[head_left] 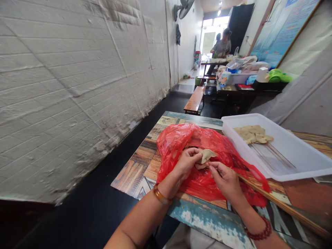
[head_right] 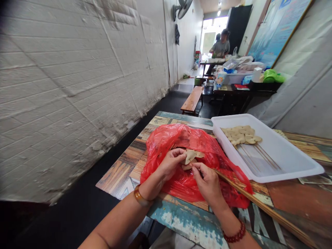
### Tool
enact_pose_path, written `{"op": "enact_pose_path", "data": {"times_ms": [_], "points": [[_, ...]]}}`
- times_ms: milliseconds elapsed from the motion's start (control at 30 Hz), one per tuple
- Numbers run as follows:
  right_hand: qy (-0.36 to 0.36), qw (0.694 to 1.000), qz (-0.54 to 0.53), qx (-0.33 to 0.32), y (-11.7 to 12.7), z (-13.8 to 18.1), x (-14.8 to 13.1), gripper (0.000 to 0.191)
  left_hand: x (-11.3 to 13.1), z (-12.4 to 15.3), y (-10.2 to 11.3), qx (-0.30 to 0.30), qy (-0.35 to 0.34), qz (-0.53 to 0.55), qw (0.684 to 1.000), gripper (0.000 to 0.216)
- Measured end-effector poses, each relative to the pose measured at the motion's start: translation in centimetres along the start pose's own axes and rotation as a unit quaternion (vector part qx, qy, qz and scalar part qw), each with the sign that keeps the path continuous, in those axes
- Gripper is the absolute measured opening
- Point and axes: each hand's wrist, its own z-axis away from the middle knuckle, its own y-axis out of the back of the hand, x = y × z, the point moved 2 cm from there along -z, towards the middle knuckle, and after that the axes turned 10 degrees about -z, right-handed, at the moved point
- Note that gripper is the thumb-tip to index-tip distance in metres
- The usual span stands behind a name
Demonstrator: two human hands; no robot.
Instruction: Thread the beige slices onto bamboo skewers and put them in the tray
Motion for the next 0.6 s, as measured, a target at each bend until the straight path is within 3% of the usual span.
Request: {"op": "enact_pose_path", "data": {"times_ms": [333,600], "points": [[-0.039,0.998,-0.052,-0.004,-0.25,0.02,0.35,0.036,0.42,0.12,-0.03,0.032,-0.039,-0.039,0.998,0.026],[-0.025,0.999,-0.042,-0.009,-0.17,0.09,0.15,0.034,0.4,0.1,0.0,0.033,-0.015,-0.018,0.999,0.03]]}}
